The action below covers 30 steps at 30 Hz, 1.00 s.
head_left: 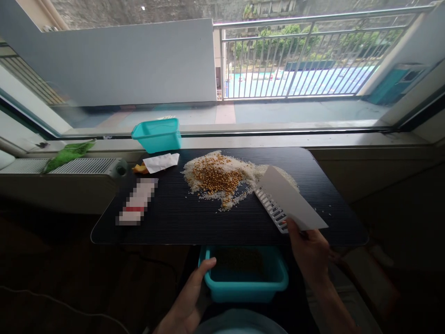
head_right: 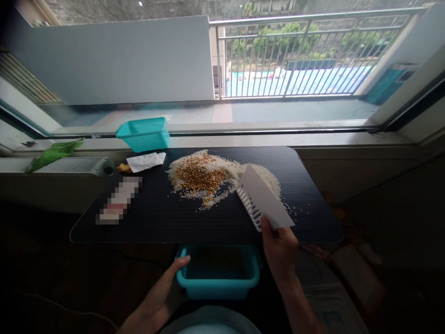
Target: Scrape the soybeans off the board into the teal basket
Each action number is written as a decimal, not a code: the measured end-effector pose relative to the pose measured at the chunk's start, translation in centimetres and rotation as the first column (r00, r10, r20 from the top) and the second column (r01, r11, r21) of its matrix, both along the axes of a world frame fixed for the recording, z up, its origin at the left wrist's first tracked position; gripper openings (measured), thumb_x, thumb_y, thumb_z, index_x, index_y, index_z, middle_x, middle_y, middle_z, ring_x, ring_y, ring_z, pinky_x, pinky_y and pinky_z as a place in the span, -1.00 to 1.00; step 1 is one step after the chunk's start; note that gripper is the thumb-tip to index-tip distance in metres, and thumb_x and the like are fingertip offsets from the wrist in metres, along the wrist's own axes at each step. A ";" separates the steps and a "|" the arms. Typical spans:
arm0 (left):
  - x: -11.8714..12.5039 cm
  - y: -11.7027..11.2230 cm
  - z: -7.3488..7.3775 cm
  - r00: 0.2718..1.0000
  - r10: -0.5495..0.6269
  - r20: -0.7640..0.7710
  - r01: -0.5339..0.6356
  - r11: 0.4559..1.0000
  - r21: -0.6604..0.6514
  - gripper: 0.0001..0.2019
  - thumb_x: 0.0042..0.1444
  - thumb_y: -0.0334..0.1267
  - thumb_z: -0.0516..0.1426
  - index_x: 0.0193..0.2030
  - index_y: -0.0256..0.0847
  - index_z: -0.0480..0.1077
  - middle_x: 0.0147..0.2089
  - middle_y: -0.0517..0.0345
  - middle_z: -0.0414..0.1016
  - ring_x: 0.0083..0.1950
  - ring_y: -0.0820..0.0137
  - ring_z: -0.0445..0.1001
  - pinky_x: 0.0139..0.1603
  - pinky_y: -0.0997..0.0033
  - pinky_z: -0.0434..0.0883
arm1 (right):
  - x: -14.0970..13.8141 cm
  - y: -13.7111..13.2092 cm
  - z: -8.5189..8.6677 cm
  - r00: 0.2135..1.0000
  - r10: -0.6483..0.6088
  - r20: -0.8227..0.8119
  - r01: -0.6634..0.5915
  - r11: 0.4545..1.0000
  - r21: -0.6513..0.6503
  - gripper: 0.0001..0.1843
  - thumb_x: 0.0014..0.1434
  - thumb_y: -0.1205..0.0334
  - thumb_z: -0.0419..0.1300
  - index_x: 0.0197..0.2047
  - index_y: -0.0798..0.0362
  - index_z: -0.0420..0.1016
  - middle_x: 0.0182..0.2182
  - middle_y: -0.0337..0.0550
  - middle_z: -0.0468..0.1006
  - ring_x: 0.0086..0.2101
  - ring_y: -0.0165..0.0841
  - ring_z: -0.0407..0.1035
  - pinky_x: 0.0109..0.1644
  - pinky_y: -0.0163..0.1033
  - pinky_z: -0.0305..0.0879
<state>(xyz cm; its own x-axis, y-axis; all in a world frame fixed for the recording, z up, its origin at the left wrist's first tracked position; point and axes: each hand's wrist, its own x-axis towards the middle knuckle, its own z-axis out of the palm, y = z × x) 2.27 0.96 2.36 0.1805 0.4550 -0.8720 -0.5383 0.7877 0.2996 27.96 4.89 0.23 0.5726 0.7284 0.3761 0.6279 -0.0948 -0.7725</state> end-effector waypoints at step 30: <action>0.3 0.2 -0.6 0.999 -0.008 0.042 0.011 0.997 -0.071 -0.49 0.11 -0.15 0.23 0.18 -0.25 0.31 -0.11 -0.06 0.61 -0.09 0.16 0.59 -0.10 0.28 0.48 | 0.8 4.2 3.3 0.966 0.142 -0.217 -0.165 0.982 -0.095 -0.71 -0.07 -0.04 0.29 -0.46 0.02 0.63 -0.51 -0.13 0.66 -0.46 -0.19 0.56 -0.39 -0.20 0.44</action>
<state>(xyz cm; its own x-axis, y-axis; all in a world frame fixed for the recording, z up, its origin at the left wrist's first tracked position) 2.60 1.15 1.79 0.2214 0.3905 -0.8936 -0.5418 0.8111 0.2202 28.73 9.14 3.50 0.5076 0.8441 0.1726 0.4683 -0.1022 -0.8776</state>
